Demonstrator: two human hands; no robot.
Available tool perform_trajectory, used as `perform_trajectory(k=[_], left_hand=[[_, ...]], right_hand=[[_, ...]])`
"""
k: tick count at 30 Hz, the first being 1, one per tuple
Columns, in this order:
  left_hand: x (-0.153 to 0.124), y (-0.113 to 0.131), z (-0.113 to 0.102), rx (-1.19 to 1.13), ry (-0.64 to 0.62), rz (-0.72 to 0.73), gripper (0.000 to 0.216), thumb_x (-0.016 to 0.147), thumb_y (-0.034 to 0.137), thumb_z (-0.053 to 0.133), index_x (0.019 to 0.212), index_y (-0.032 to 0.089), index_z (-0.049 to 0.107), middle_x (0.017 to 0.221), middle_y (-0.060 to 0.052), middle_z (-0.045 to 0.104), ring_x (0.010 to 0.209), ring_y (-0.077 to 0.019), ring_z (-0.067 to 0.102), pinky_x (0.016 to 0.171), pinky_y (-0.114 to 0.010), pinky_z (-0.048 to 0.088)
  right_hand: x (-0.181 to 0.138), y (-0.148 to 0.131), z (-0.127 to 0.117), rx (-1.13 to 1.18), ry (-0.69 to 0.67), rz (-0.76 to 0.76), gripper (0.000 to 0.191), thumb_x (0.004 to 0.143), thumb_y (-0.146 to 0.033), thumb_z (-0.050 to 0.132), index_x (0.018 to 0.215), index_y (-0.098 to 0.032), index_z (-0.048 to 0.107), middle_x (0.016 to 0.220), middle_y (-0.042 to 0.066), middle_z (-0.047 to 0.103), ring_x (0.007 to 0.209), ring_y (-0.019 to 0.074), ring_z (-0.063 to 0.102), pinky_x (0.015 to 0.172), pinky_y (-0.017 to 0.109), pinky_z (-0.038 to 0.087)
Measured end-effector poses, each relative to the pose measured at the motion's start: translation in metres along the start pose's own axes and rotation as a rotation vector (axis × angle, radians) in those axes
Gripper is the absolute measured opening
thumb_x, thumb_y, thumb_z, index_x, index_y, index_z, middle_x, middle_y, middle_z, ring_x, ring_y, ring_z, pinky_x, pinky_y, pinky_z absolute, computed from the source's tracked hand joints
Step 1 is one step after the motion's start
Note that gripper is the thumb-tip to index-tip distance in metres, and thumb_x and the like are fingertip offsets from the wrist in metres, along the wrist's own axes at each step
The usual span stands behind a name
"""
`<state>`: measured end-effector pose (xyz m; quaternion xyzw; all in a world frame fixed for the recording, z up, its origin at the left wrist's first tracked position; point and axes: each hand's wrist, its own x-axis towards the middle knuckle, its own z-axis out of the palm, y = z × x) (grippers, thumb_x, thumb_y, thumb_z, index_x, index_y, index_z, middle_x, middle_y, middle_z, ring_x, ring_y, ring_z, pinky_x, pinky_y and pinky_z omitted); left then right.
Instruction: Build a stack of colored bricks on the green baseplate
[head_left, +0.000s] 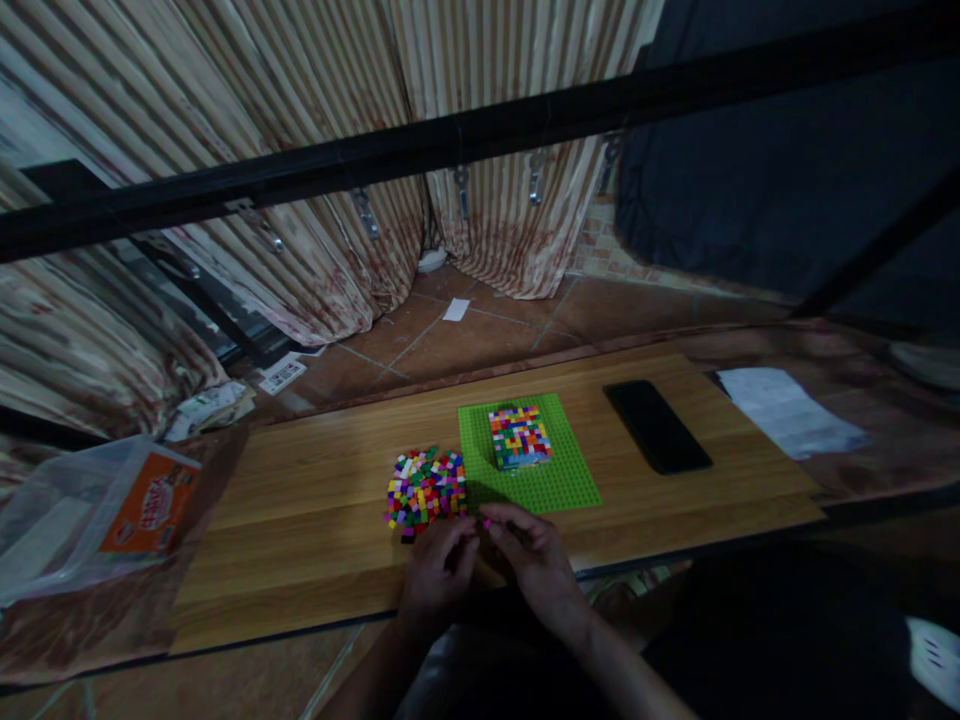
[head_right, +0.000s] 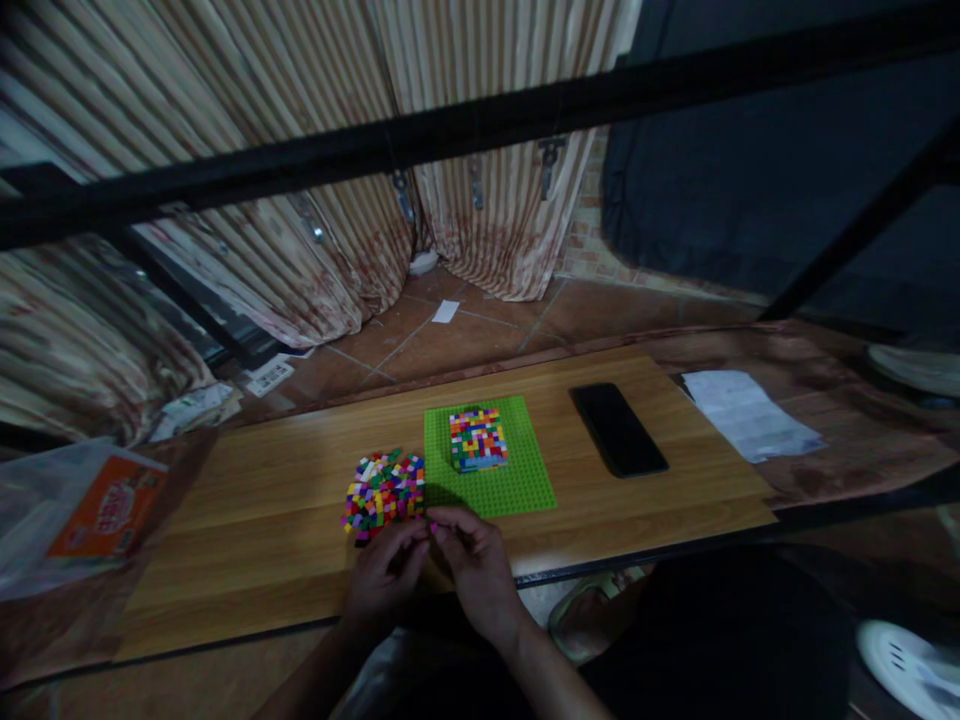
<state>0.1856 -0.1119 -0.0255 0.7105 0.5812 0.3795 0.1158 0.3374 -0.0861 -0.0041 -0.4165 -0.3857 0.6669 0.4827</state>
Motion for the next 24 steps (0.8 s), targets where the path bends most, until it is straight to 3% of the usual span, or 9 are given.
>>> perform_trajectory(k=[7, 13, 20, 24], left_hand=[[0.002, 0.003, -0.002, 0.001, -0.011, -0.008, 0.018, 0.087, 0.023, 0.055, 0.099, 0.022, 0.068, 0.088, -0.003, 0.073, 0.081, -0.0144, 0.069, 0.075, -0.027, 0.057], [0.003, 0.005, -0.005, 0.018, -0.035, -0.02, 0.015, 0.088, 0.022, 0.053, 0.093, 0.022, 0.068, 0.086, -0.002, 0.073, 0.08, -0.0142, 0.068, 0.075, -0.027, 0.056], [0.002, 0.004, -0.005, 0.049, -0.029, -0.025, 0.016, 0.089, 0.023, 0.053, 0.094, 0.023, 0.068, 0.088, -0.002, 0.073, 0.084, -0.0151, 0.068, 0.077, -0.028, 0.056], [0.002, 0.005, -0.005, 0.04, -0.043, -0.029, 0.016, 0.089, 0.024, 0.053, 0.094, 0.023, 0.068, 0.088, -0.002, 0.073, 0.084, -0.0149, 0.068, 0.078, -0.027, 0.056]], right_hand=[[0.0, -0.007, -0.001, 0.017, 0.05, 0.04, 0.031, 0.072, -0.049, 0.075, 0.086, -0.021, 0.074, 0.065, -0.002, 0.063, 0.055, 0.0101, 0.05, 0.051, 0.022, 0.04], [0.009, -0.011, -0.02, -0.095, 0.21, -0.059, 0.036, 0.07, -0.053, 0.075, 0.083, -0.019, 0.071, 0.07, 0.001, 0.066, 0.063, 0.0139, 0.057, 0.059, 0.026, 0.046], [0.02, -0.026, -0.046, 0.02, 0.341, -0.057, 0.039, 0.058, -0.049, 0.084, 0.078, -0.019, 0.067, 0.069, 0.002, 0.069, 0.062, 0.0166, 0.063, 0.06, 0.03, 0.051], [0.024, -0.03, -0.054, -0.007, 0.362, -0.095, 0.034, 0.062, -0.045, 0.081, 0.083, -0.019, 0.072, 0.068, 0.001, 0.068, 0.06, 0.0141, 0.06, 0.06, 0.028, 0.049]])
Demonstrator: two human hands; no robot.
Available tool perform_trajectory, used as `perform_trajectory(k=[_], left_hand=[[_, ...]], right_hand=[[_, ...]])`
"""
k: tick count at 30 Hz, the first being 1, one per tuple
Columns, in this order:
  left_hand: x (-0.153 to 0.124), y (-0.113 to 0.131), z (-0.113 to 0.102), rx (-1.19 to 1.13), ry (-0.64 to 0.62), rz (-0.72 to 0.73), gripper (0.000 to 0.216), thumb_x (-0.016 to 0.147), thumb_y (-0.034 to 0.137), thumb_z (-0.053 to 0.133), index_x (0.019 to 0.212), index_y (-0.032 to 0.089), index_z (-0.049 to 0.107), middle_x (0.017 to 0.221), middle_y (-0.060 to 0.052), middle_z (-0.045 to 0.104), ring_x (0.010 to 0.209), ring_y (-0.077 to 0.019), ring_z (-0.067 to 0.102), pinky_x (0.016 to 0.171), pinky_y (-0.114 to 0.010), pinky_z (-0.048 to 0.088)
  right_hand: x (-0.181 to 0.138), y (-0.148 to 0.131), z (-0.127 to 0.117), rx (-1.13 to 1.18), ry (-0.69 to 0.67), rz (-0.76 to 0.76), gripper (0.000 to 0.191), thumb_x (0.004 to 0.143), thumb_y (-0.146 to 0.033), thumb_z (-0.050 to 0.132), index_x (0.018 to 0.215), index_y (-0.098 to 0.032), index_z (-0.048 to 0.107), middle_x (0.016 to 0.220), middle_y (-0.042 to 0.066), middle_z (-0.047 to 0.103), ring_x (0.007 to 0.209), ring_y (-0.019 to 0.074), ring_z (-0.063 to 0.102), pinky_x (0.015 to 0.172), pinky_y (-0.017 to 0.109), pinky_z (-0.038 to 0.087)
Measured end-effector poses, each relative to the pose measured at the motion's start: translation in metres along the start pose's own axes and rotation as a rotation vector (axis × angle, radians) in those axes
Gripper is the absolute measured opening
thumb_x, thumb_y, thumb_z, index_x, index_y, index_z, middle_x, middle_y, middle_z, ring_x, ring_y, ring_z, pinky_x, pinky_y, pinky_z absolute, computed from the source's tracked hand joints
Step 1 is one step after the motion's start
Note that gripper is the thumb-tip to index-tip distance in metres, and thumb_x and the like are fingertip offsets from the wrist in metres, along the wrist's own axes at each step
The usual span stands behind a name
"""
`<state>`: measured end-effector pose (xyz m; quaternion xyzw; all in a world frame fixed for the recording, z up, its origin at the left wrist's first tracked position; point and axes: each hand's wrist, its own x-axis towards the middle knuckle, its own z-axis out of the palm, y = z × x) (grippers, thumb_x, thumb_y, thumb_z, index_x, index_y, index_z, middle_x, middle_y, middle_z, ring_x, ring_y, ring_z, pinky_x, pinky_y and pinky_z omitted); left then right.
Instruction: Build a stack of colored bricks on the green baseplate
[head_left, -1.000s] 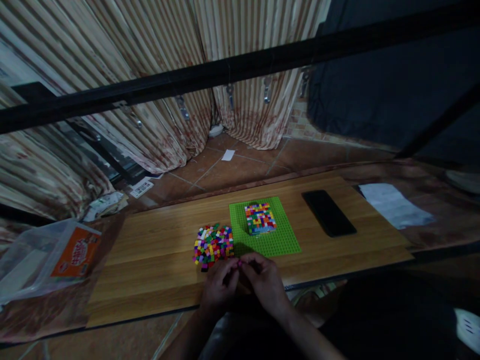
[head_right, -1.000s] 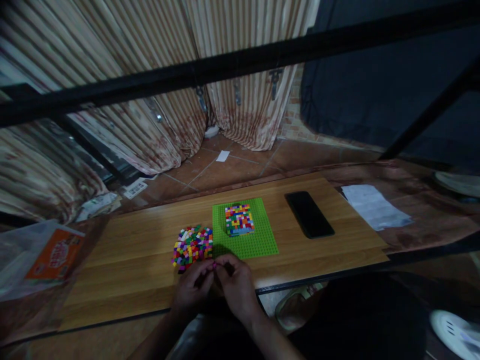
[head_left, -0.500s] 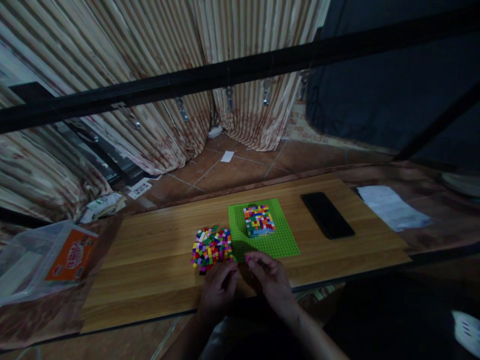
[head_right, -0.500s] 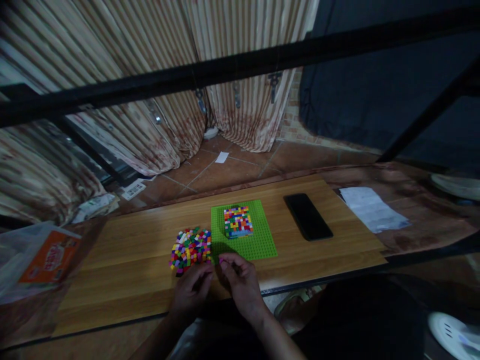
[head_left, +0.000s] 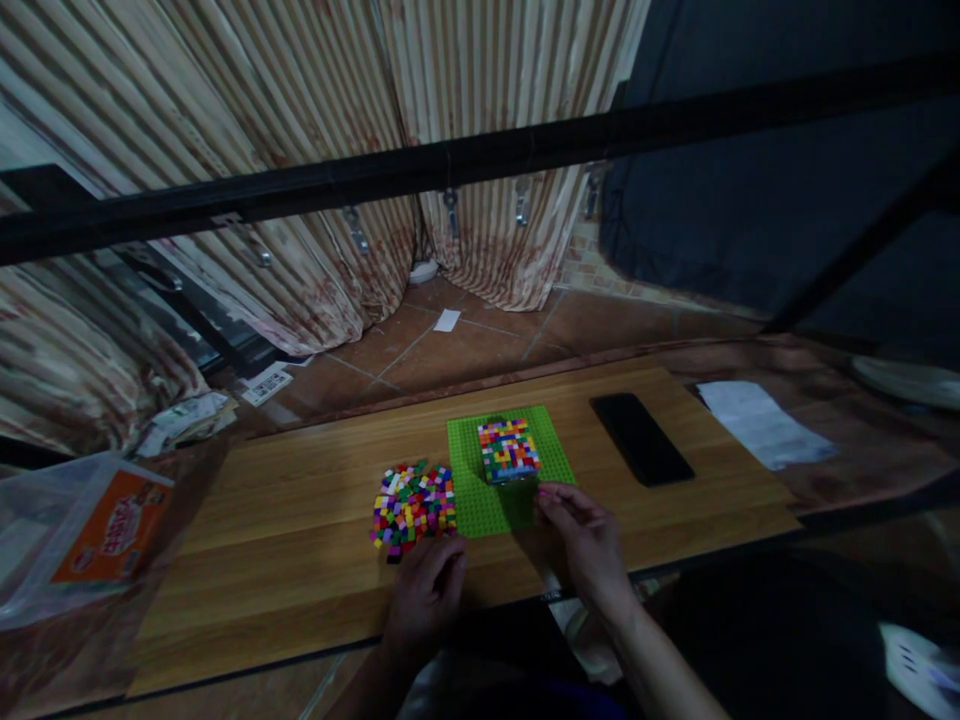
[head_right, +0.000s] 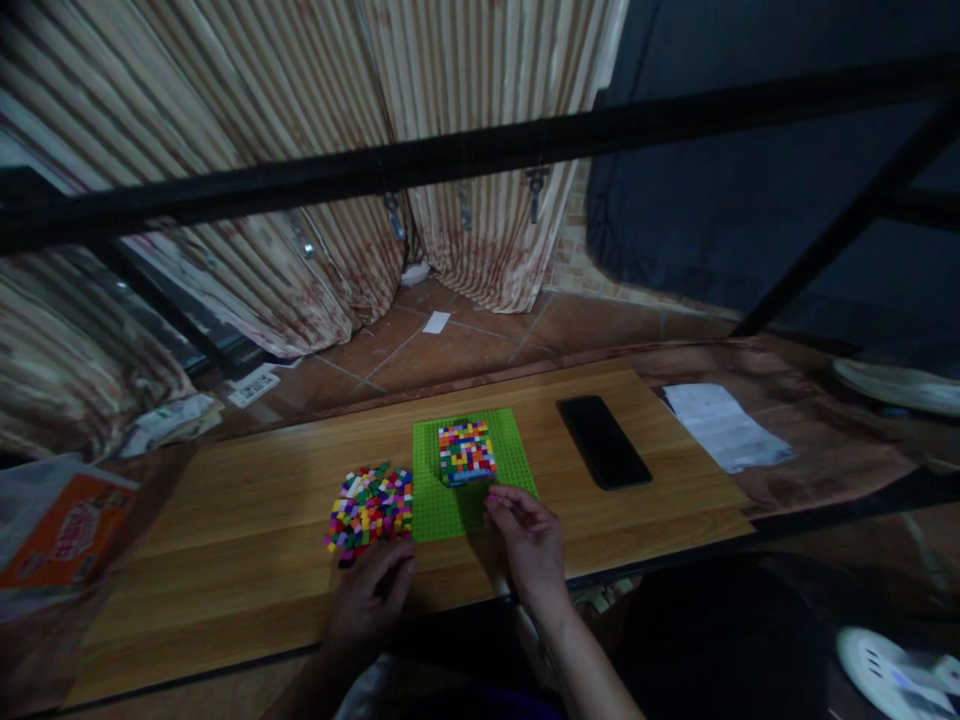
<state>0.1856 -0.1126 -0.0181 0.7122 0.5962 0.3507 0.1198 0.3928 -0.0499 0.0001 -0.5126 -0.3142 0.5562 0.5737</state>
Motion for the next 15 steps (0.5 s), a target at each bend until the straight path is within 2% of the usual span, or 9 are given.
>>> perform_trajectory(k=[3, 5, 10, 15], left_hand=[[0.001, 0.001, -0.001, 0.001, 0.001, 0.003, 0.017, 0.09, 0.024, 0.052, 0.094, 0.023, 0.068, 0.089, -0.002, 0.072, 0.085, -0.0149, 0.068, 0.078, -0.027, 0.056], [0.001, 0.001, -0.001, 0.004, 0.0, 0.001, 0.017, 0.089, 0.024, 0.052, 0.095, 0.024, 0.068, 0.089, -0.002, 0.072, 0.085, -0.0151, 0.068, 0.077, -0.028, 0.056], [0.0, 0.0, 0.0, -0.007, 0.009, 0.01, 0.017, 0.088, 0.024, 0.053, 0.095, 0.024, 0.069, 0.088, -0.002, 0.072, 0.084, -0.0152, 0.068, 0.077, -0.027, 0.056], [-0.001, 0.0, 0.001, 0.005, 0.014, -0.007, 0.018, 0.088, 0.024, 0.053, 0.094, 0.025, 0.07, 0.088, -0.001, 0.073, 0.084, -0.0154, 0.068, 0.078, -0.028, 0.056]], right_hand=[[0.005, 0.001, -0.003, -0.09, 0.009, -0.071, 0.033, 0.069, -0.046, 0.075, 0.088, -0.019, 0.075, 0.069, 0.001, 0.068, 0.061, 0.0136, 0.058, 0.06, 0.027, 0.047], [0.009, 0.002, -0.004, -0.153, 0.012, -0.121, 0.033, 0.072, -0.047, 0.072, 0.089, -0.019, 0.075, 0.076, 0.003, 0.072, 0.067, 0.0159, 0.061, 0.064, 0.029, 0.049], [0.018, 0.002, -0.005, -0.322, -0.044, -0.279, 0.032, 0.082, -0.045, 0.062, 0.1, -0.02, 0.071, 0.102, 0.009, 0.073, 0.092, 0.0222, 0.067, 0.083, 0.038, 0.052], [0.026, -0.002, -0.002, -0.579, -0.067, -0.412, 0.029, 0.088, -0.042, 0.056, 0.097, -0.018, 0.069, 0.1, 0.011, 0.072, 0.091, 0.0237, 0.067, 0.083, 0.038, 0.053]])
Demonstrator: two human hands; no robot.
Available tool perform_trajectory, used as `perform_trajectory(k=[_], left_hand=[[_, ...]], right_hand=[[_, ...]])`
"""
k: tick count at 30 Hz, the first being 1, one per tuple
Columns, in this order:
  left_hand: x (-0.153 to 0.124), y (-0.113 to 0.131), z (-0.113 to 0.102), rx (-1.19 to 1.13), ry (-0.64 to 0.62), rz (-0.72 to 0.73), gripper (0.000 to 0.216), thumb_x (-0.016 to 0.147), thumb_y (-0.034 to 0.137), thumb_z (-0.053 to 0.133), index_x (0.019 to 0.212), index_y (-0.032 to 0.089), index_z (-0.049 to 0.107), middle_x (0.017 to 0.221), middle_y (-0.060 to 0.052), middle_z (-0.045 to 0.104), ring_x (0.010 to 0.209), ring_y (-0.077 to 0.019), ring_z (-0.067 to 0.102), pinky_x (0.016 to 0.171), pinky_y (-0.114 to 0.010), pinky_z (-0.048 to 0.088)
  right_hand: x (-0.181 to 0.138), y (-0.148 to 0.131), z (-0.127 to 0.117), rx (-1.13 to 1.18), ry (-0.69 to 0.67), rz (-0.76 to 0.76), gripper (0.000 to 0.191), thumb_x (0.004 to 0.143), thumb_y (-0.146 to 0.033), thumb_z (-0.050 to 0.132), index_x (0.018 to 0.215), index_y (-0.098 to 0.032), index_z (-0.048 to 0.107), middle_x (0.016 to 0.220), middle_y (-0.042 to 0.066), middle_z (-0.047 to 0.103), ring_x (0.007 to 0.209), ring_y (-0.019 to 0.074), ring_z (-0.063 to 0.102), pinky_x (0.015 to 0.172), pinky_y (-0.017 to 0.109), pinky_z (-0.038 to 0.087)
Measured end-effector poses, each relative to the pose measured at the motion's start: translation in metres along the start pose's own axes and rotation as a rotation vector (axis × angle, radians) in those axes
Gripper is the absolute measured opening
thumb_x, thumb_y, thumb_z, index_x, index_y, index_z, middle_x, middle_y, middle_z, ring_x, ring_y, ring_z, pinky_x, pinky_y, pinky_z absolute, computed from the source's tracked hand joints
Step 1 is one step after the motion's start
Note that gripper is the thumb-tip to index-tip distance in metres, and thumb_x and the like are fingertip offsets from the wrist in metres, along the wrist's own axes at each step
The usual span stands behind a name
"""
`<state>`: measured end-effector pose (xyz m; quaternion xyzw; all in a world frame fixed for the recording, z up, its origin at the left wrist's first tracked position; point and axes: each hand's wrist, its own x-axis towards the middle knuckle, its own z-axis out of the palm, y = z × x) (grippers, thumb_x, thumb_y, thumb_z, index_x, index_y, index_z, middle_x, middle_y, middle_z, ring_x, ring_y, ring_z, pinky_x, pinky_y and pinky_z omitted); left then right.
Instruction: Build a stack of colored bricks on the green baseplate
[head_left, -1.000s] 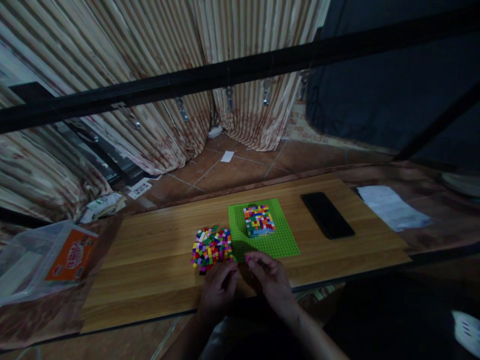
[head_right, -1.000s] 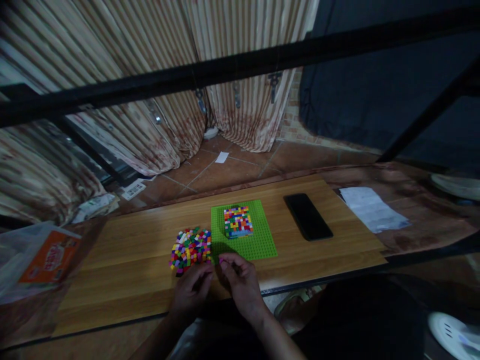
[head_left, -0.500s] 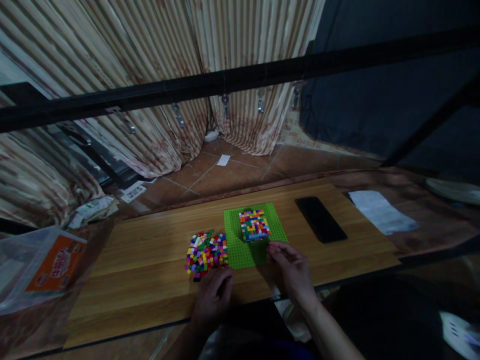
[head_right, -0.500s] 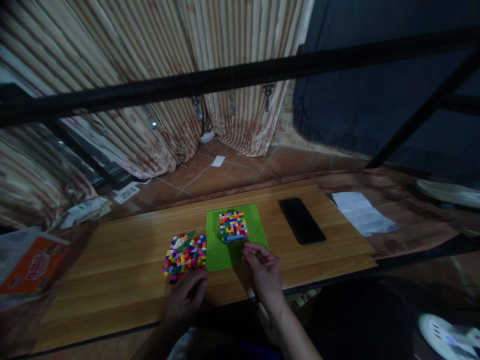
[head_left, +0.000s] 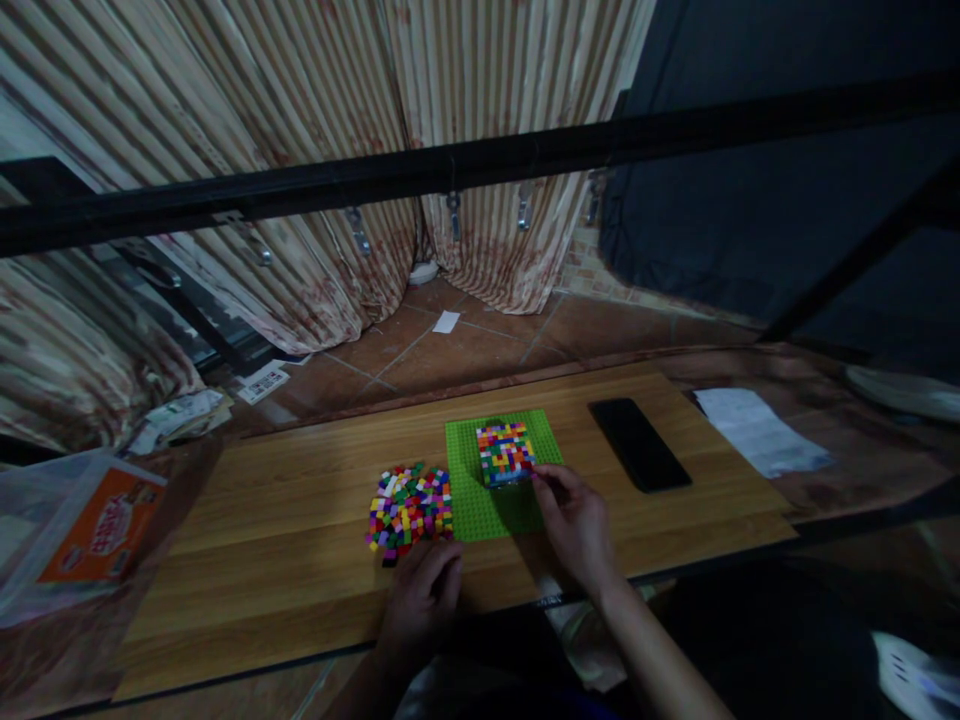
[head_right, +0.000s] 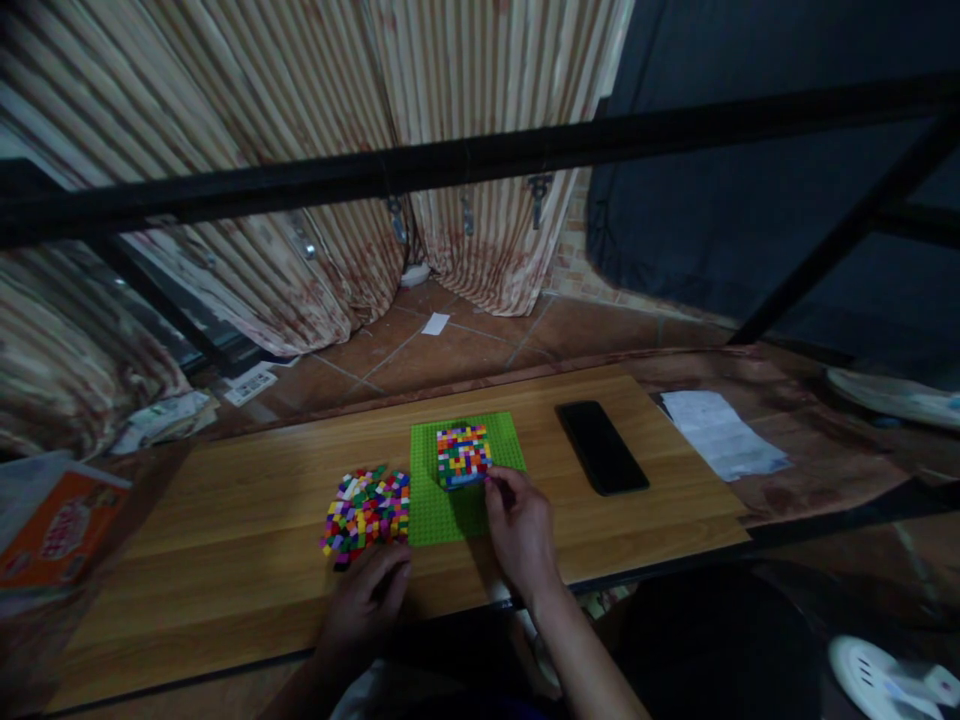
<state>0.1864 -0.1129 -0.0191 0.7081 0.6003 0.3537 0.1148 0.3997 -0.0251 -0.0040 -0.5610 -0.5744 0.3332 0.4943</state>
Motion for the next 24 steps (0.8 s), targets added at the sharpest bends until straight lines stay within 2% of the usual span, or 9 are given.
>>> perform_trajectory(k=[7, 16, 24], left_hand=[[0.0, 0.001, -0.002, 0.02, -0.026, -0.003, 0.018, 0.089, 0.023, 0.052, 0.095, 0.025, 0.069, 0.09, -0.002, 0.073, 0.086, -0.0155, 0.068, 0.079, -0.028, 0.056], [0.001, 0.0, -0.001, 0.025, -0.021, 0.022, 0.019, 0.09, 0.024, 0.05, 0.094, 0.024, 0.069, 0.088, -0.003, 0.072, 0.083, -0.0161, 0.068, 0.077, -0.029, 0.057], [0.001, -0.001, 0.0, 0.029, 0.008, 0.048, 0.018, 0.09, 0.023, 0.051, 0.094, 0.025, 0.069, 0.086, -0.002, 0.072, 0.081, -0.0156, 0.068, 0.075, -0.027, 0.056]], right_hand=[[0.005, -0.008, 0.005, -0.231, -0.003, -0.124, 0.026, 0.092, -0.034, 0.05, 0.096, -0.017, 0.07, 0.092, 0.011, 0.07, 0.083, 0.0216, 0.067, 0.078, 0.035, 0.053], [0.004, 0.002, 0.008, -0.288, 0.026, -0.195, 0.03, 0.096, -0.033, 0.046, 0.102, -0.022, 0.073, 0.094, 0.008, 0.071, 0.085, 0.0196, 0.067, 0.08, 0.033, 0.053], [0.003, 0.006, 0.006, -0.438, 0.013, -0.276, 0.032, 0.098, -0.029, 0.042, 0.105, -0.021, 0.073, 0.097, 0.009, 0.07, 0.089, 0.021, 0.066, 0.083, 0.034, 0.052]])
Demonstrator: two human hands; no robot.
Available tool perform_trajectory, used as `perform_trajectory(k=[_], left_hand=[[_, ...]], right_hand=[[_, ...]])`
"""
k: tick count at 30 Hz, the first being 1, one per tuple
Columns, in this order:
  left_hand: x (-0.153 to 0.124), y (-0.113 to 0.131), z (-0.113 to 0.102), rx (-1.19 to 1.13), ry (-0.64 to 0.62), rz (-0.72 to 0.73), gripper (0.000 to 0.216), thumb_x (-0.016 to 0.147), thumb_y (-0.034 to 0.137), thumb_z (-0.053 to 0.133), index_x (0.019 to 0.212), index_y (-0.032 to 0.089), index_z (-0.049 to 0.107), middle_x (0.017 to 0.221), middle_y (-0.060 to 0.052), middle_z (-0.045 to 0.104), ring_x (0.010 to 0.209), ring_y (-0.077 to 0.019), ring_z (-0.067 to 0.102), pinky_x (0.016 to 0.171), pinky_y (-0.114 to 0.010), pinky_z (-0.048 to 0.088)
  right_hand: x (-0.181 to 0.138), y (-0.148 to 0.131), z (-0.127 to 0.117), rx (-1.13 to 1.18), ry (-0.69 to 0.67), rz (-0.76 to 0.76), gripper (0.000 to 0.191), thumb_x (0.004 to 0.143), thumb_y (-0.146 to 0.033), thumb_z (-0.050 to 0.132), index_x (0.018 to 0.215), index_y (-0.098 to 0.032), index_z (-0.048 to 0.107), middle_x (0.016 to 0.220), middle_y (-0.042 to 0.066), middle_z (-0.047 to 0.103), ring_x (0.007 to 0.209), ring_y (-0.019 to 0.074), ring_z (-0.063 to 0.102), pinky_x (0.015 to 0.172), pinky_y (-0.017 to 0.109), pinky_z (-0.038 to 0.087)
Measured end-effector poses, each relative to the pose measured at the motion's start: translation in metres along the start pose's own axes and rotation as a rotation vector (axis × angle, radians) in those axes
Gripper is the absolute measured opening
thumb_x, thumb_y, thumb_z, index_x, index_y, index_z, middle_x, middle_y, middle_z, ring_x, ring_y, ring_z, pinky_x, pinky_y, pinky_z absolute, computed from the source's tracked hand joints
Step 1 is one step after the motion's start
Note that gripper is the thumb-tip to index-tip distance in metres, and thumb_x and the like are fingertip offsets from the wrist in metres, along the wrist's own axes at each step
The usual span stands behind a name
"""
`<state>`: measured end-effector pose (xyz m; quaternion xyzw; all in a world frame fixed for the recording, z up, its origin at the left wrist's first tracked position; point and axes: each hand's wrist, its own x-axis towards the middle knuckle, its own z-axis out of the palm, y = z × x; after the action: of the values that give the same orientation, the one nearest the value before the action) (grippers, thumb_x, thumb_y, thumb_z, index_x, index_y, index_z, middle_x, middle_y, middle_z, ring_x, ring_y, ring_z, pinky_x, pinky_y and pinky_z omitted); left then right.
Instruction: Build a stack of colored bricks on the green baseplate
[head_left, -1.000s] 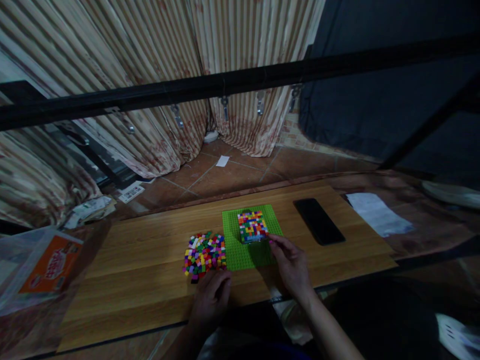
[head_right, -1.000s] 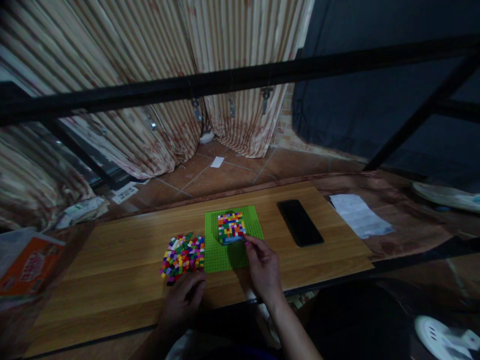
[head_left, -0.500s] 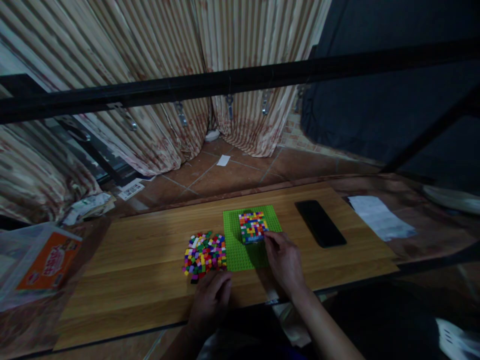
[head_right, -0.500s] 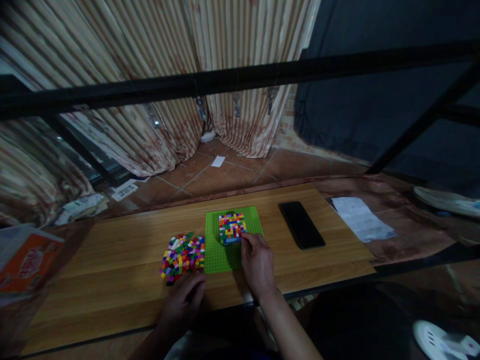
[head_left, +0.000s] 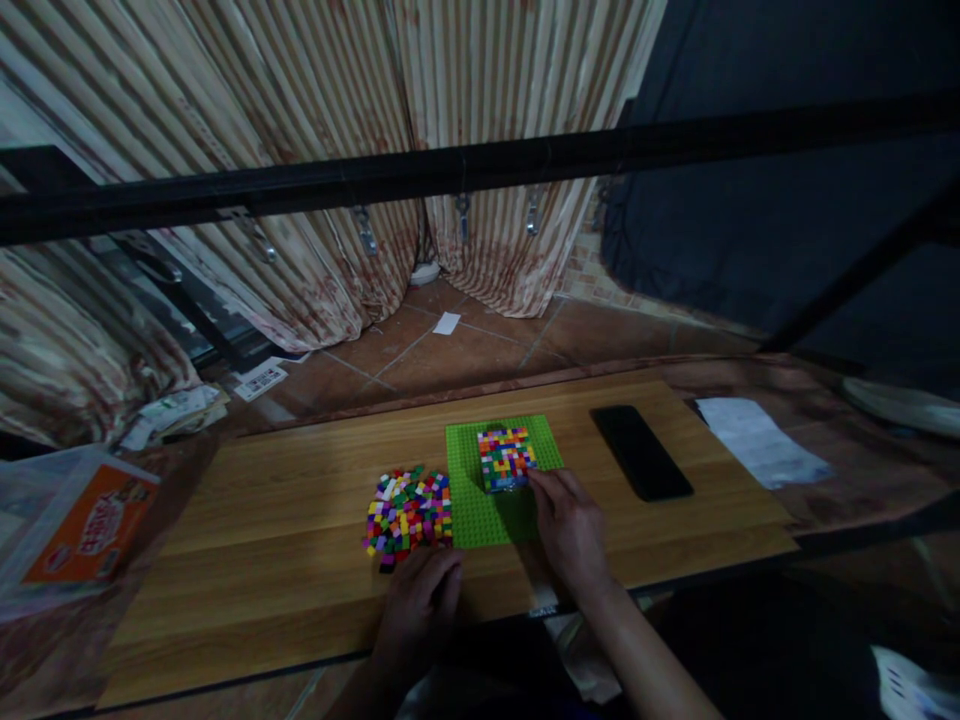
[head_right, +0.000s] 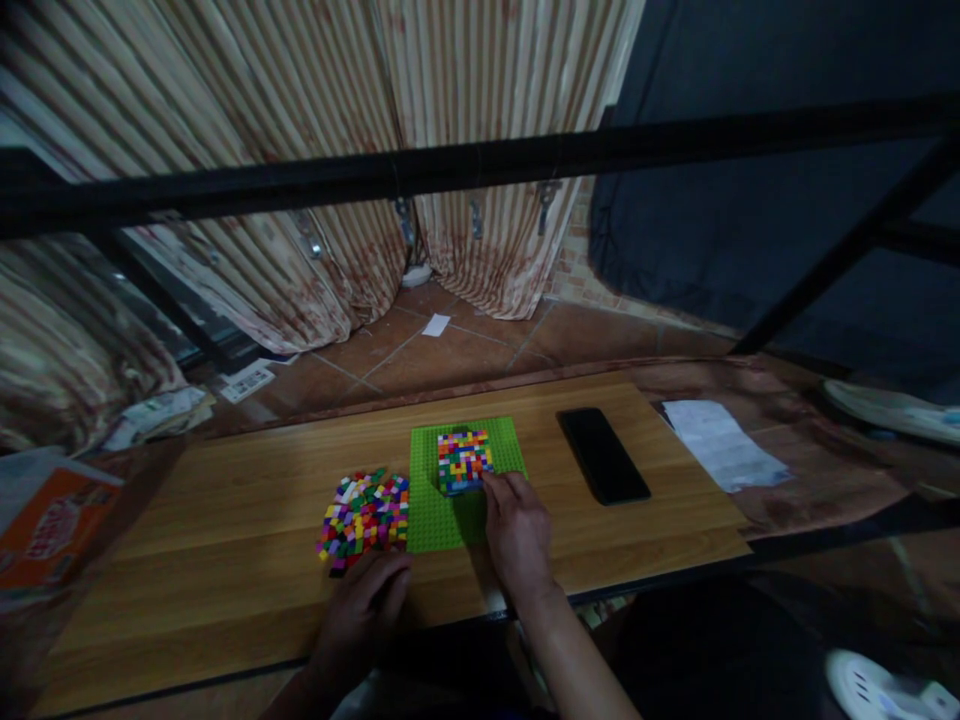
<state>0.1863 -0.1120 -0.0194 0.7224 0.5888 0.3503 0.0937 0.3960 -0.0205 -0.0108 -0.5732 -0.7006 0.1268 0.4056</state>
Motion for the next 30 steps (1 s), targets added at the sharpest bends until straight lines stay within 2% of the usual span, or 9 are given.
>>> perform_trajectory(k=[7, 16, 20, 23, 30], left_hand=[[-0.001, -0.003, 0.0, 0.002, 0.003, 0.012, 0.018, 0.09, 0.024, 0.051, 0.095, 0.025, 0.069, 0.087, -0.001, 0.072, 0.081, -0.015, 0.068, 0.073, -0.026, 0.056], [0.001, 0.0, -0.002, 0.014, -0.012, 0.026, 0.019, 0.091, 0.023, 0.05, 0.096, 0.024, 0.068, 0.088, -0.001, 0.072, 0.081, -0.0146, 0.068, 0.073, -0.026, 0.057], [0.002, 0.0, 0.0, 0.016, -0.007, 0.038, 0.02, 0.092, 0.024, 0.048, 0.096, 0.024, 0.068, 0.087, -0.001, 0.072, 0.081, -0.0147, 0.068, 0.073, -0.026, 0.056], [0.001, -0.001, 0.0, 0.024, 0.0, 0.043, 0.02, 0.093, 0.024, 0.048, 0.096, 0.023, 0.068, 0.088, -0.002, 0.073, 0.082, -0.0151, 0.068, 0.075, -0.027, 0.056], [0.0, -0.002, 0.0, 0.023, -0.01, 0.054, 0.02, 0.093, 0.023, 0.048, 0.097, 0.023, 0.068, 0.088, -0.002, 0.072, 0.082, -0.015, 0.068, 0.074, -0.026, 0.056]], right_hand=[[0.001, 0.006, -0.003, -0.055, -0.055, -0.071, 0.031, 0.098, -0.026, 0.041, 0.105, -0.023, 0.071, 0.098, 0.008, 0.069, 0.089, 0.0204, 0.065, 0.083, 0.034, 0.051], [0.018, -0.001, -0.015, -0.11, -0.14, -0.08, 0.028, 0.098, -0.025, 0.042, 0.088, -0.022, 0.069, 0.092, 0.007, 0.065, 0.086, 0.0194, 0.062, 0.079, 0.031, 0.048], [0.028, -0.004, -0.02, -0.056, -0.154, -0.09, 0.025, 0.095, -0.023, 0.045, 0.082, -0.022, 0.066, 0.089, 0.006, 0.062, 0.086, 0.0193, 0.061, 0.078, 0.03, 0.048], [0.032, -0.002, -0.017, 0.051, -0.127, -0.031, 0.02, 0.091, -0.025, 0.05, 0.079, -0.022, 0.066, 0.086, 0.005, 0.062, 0.081, 0.0188, 0.061, 0.076, 0.03, 0.048], [0.031, 0.004, -0.006, 0.271, -0.067, 0.254, 0.018, 0.081, -0.036, 0.059, 0.075, -0.02, 0.067, 0.082, 0.005, 0.067, 0.075, 0.0203, 0.063, 0.07, 0.032, 0.048]])
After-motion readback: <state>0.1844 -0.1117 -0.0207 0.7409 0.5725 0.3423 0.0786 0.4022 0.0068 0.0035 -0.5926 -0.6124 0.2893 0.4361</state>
